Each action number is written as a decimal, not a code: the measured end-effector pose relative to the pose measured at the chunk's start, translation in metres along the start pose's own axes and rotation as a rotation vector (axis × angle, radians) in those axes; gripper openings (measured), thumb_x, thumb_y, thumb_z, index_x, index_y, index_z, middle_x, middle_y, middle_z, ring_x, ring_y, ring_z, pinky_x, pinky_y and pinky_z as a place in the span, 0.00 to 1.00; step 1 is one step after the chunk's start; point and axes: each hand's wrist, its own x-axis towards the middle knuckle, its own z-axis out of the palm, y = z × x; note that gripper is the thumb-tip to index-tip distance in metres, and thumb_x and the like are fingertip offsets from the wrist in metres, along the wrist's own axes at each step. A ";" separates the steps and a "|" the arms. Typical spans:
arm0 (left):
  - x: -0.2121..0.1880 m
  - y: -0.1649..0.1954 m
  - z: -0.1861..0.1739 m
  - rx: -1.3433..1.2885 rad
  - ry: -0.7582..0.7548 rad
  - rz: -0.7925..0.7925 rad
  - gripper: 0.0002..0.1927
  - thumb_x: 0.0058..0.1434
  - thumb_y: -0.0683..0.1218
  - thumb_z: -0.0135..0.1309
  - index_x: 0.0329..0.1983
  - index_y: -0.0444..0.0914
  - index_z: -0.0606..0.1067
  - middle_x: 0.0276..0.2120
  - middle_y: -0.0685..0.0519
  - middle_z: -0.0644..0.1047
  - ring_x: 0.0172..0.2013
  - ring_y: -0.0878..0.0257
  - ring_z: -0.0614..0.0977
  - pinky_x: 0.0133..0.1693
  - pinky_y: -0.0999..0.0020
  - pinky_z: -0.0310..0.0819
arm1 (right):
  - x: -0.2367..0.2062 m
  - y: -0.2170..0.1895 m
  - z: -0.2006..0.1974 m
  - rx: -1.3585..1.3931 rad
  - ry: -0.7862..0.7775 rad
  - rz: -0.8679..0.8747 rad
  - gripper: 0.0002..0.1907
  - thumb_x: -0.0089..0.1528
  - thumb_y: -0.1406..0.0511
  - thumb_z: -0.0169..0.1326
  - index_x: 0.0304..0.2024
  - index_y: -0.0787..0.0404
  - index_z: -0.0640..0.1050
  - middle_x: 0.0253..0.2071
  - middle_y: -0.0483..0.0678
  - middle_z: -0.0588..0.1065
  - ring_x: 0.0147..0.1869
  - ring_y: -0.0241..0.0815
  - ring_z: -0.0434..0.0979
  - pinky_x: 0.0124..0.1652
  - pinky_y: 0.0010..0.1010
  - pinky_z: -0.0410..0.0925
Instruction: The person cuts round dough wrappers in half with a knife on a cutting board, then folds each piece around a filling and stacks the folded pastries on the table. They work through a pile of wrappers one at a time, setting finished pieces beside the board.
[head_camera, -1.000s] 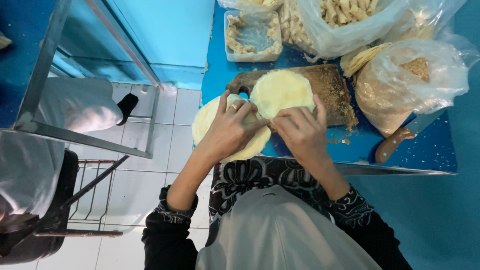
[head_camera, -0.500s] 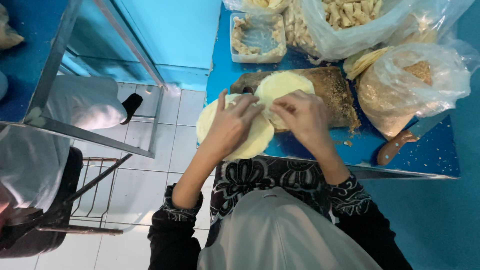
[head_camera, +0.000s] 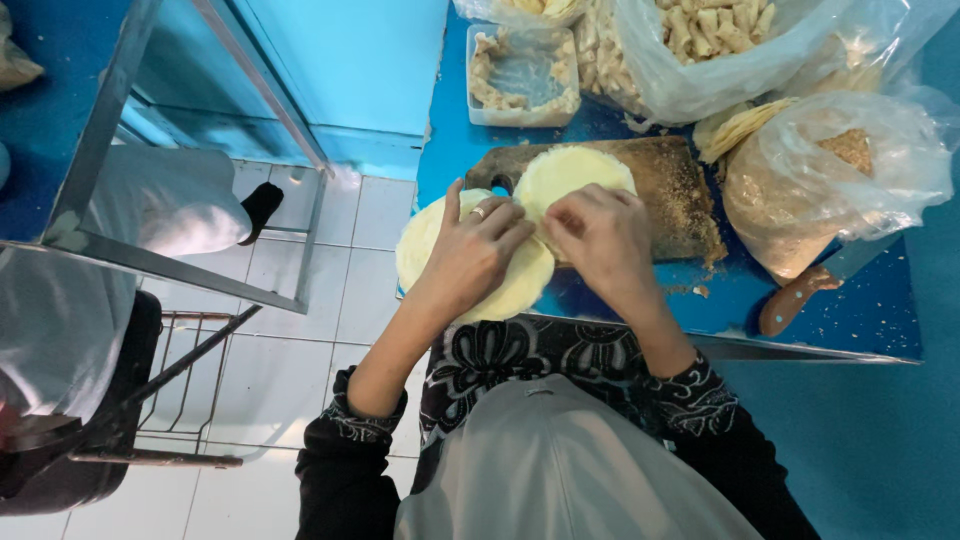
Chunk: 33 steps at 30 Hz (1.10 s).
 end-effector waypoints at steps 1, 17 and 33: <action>0.001 0.000 -0.001 0.003 -0.002 0.001 0.15 0.59 0.41 0.52 0.50 0.41 0.80 0.48 0.52 0.77 0.57 0.55 0.77 0.66 0.30 0.48 | -0.003 -0.003 0.001 -0.069 0.016 -0.083 0.06 0.60 0.62 0.63 0.35 0.57 0.83 0.34 0.47 0.79 0.43 0.48 0.81 0.54 0.44 0.66; -0.087 -0.006 -0.050 -0.588 0.690 -0.841 0.08 0.71 0.36 0.54 0.50 0.33 0.81 0.48 0.46 0.80 0.51 0.59 0.80 0.58 0.66 0.72 | -0.034 -0.059 -0.004 0.038 -0.074 -0.477 0.20 0.52 0.61 0.66 0.47 0.58 0.83 0.50 0.50 0.79 0.52 0.50 0.78 0.51 0.40 0.71; -0.055 0.086 -0.023 -1.303 0.586 -0.675 0.18 0.69 0.37 0.53 0.62 0.31 0.73 0.57 0.49 0.73 0.55 0.61 0.79 0.54 0.68 0.79 | -0.044 -0.031 -0.004 0.410 0.010 -0.073 0.06 0.69 0.70 0.55 0.47 0.68 0.78 0.43 0.53 0.77 0.44 0.43 0.78 0.42 0.30 0.70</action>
